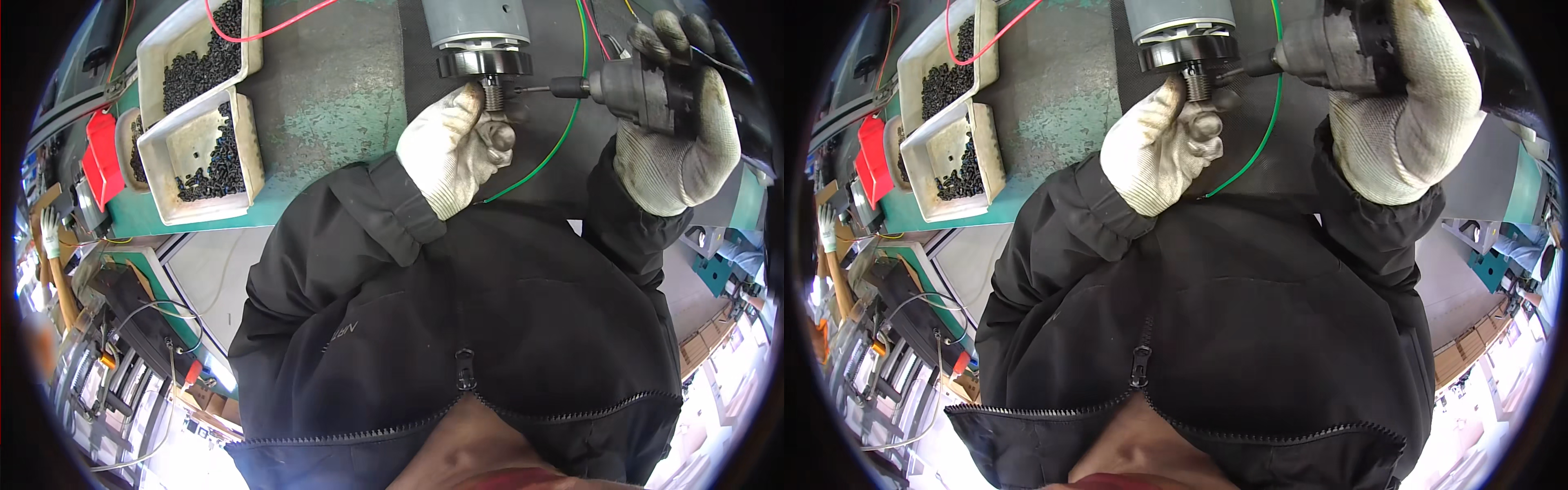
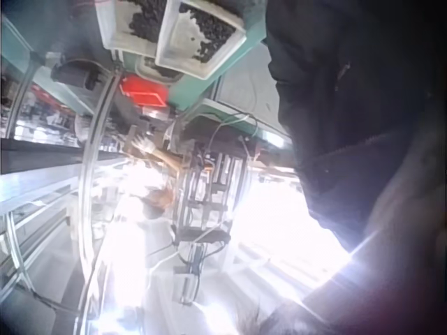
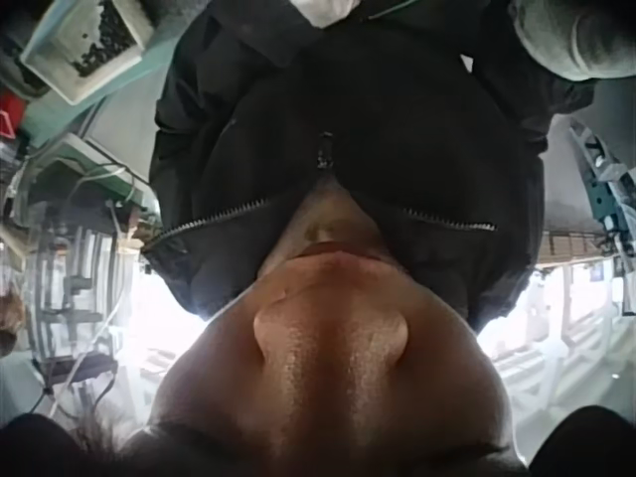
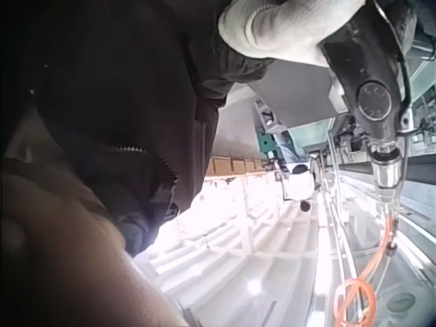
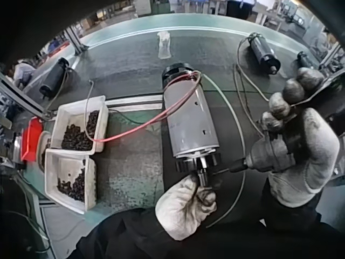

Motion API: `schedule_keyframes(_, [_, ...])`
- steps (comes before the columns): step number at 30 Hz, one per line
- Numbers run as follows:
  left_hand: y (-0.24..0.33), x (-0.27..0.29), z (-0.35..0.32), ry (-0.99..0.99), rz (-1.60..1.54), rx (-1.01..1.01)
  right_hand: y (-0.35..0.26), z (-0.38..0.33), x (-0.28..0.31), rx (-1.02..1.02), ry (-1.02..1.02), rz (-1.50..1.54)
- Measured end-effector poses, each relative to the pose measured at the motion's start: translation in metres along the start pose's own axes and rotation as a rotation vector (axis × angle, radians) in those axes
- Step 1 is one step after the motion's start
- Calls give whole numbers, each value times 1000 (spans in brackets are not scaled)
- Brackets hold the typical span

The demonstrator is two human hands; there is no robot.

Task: Assemble electronic cooling fans and motors at a workstation using an electric screwdriver and pliers.

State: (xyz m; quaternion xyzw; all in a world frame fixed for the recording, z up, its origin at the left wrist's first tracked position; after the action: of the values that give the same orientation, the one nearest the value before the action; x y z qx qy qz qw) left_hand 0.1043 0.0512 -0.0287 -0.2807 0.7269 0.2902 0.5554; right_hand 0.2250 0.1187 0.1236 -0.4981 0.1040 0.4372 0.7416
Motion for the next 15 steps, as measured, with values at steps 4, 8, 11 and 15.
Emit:
schedule_keyframes(4, [3,2,2,-49,40,-37,2,11,-12,83,15,-201])
schedule_keyframes(8, [9,-1,-2,-47,112,-71,9,19,-26,219,70,-325])
schedule_keyframes(11, [10,-3,1,-28,205,-81,14,18,-29,148,-10,-273])
schedule_keyframes(15, [13,-5,1,8,303,-101,20,15,-30,37,-133,-220])
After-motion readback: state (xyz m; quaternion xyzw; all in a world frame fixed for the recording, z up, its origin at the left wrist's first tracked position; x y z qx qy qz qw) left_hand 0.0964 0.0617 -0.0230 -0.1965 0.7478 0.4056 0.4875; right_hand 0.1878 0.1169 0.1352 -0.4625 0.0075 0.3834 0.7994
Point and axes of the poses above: each hand's wrist, its own z-axis towards the middle knuckle, its own x-axis out of the back of the hand, y = z × x, the point moved 9 cm from there along z, towards the middle knuckle, and after that the axes turned 12 degrees about -y, right-handed, at the moved point
